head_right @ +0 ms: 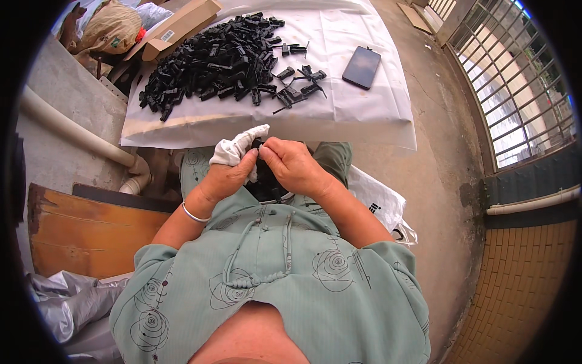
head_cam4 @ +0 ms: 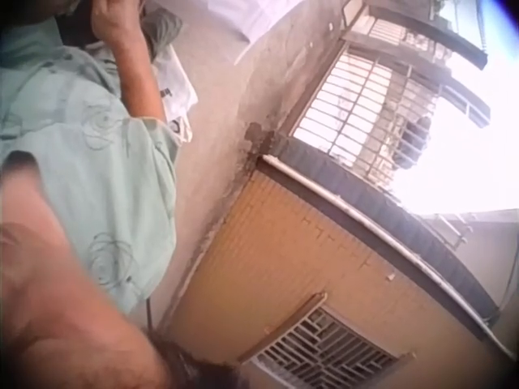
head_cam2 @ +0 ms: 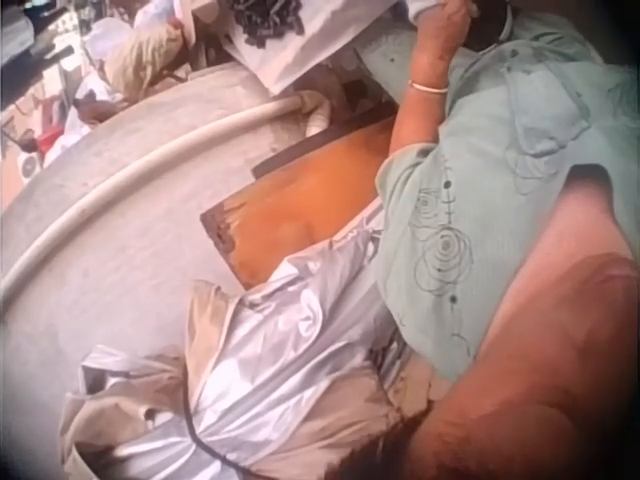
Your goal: Assembling small black plastic components by snapping them together at a workbench.
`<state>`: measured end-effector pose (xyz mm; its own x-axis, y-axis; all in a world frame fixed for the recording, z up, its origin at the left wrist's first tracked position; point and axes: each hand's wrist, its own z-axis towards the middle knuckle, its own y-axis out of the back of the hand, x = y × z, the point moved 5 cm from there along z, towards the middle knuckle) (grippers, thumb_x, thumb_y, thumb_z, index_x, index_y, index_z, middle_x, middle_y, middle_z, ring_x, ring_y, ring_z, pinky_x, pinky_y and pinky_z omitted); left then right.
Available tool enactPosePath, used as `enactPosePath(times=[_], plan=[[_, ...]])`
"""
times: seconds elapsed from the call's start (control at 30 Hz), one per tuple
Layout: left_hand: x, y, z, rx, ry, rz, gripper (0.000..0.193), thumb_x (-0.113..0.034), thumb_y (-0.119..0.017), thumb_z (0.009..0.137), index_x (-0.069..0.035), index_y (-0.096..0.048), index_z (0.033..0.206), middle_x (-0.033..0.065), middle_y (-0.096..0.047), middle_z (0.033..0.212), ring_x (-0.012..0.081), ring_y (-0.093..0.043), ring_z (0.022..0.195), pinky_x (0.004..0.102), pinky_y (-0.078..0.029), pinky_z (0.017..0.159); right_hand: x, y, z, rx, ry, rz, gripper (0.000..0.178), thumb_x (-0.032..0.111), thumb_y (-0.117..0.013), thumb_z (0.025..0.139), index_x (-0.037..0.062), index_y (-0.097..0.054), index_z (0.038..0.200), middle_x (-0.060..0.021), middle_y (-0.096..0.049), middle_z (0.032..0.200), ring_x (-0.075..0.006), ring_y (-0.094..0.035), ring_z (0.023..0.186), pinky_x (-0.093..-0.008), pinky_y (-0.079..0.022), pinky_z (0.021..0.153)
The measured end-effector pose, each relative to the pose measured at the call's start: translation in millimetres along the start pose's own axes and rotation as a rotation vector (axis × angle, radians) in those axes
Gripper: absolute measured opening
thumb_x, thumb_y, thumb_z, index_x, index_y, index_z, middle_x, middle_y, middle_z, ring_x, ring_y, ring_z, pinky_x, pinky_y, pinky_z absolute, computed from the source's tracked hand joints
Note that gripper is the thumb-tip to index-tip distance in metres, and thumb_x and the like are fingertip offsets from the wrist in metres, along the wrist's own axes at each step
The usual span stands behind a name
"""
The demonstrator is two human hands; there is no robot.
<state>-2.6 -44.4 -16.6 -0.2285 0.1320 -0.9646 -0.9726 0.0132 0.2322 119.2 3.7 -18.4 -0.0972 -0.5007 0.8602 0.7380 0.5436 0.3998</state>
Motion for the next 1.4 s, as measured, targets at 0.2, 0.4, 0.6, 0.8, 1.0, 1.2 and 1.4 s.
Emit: enactPosePath(times=[0.2, 0.4, 0.6, 0.8, 1.0, 1.2, 1.4], plan=[[-9, -6, 0, -0.072, -0.387, 0.323, 0.038, 0.0, -0.045, 0.084, 0.001, -0.048, 0.121, 0.0115, -0.061, 0.097, 0.0189, -0.06, 0.082, 0.0275, -0.048, 0.075, 2, -1, -2, -0.06, -0.09, -0.057, 0.02, 0.013, -0.051, 0.088, -0.0011, -0.049, 0.073, -0.0189, -0.053, 0.066, -0.0334, -0.049, 0.057, -0.0365, -0.04, 0.054], [-9, -18, -1, -0.055, -0.248, 0.498, 0.04, 0.001, -0.047, 0.078, 0.002, -0.05, 0.118, 0.0201, -0.057, 0.111, 0.0335, -0.055, 0.103, 0.0353, -0.043, 0.09, -7, -8, -12, -0.204, -0.084, -0.026, 0.018, 0.014, -0.053, 0.086, -0.0015, -0.052, 0.076, -0.0165, -0.053, 0.065, -0.0294, -0.049, 0.056, -0.0342, -0.041, 0.054], [2, -8, 11, -0.041, -0.133, 0.051, 0.033, -0.005, -0.052, 0.086, -0.002, -0.048, 0.118, 0.0058, -0.056, 0.091, 0.0107, -0.053, 0.08, 0.0213, -0.044, 0.072, -13, 19, -21, -0.089, -0.238, 0.074, 0.014, 0.014, -0.057, 0.086, 0.0006, -0.059, 0.091, 0.0012, -0.049, 0.067, -0.0066, -0.043, 0.061, -0.0241, -0.039, 0.056], [14, -7, 11, 0.0, 0.179, -0.466, 0.037, -0.009, -0.044, 0.091, -0.007, -0.034, 0.127, 0.0026, -0.056, 0.086, 0.0036, -0.039, 0.053, 0.0169, -0.035, 0.046, -27, 19, -23, -0.038, -0.185, 0.059, 0.008, 0.006, -0.062, 0.082, -0.0005, -0.061, 0.086, -0.0006, -0.056, 0.07, -0.0067, -0.046, 0.062, -0.0219, -0.04, 0.057], [23, -19, 4, 0.111, 0.237, -0.241, 0.031, -0.011, -0.039, 0.09, -0.003, -0.042, 0.119, 0.0022, -0.051, 0.09, 0.0032, -0.037, 0.056, 0.0156, -0.033, 0.051, -17, 16, -17, -0.052, -0.016, -0.003, 0.007, 0.006, -0.063, 0.081, 0.0005, -0.06, 0.083, 0.0003, -0.054, 0.071, -0.006, -0.045, 0.061, -0.0215, -0.039, 0.055], [23, -18, 0, 0.167, 0.161, -0.253, 0.025, -0.006, -0.043, 0.086, -0.005, -0.044, 0.111, -0.0009, -0.046, 0.078, 0.0019, -0.037, 0.058, 0.0172, -0.031, 0.048, -26, 2, -15, -0.05, -0.231, 0.133, 0.015, 0.014, -0.059, 0.087, 0.002, -0.055, 0.079, 0.0014, -0.048, 0.066, -0.0064, -0.041, 0.059, -0.0225, -0.038, 0.054], [26, -14, 0, 0.13, 0.306, -0.5, 0.024, -0.001, -0.044, 0.084, -0.005, -0.045, 0.108, 0.0003, -0.049, 0.081, 0.0036, -0.041, 0.063, 0.0185, -0.036, 0.052, -23, -5, -17, 0.104, -0.214, 0.201, 0.025, 0.018, -0.047, 0.093, 0.0002, -0.054, 0.078, -0.0004, -0.048, 0.064, -0.0082, -0.043, 0.062, -0.024, -0.039, 0.059]])
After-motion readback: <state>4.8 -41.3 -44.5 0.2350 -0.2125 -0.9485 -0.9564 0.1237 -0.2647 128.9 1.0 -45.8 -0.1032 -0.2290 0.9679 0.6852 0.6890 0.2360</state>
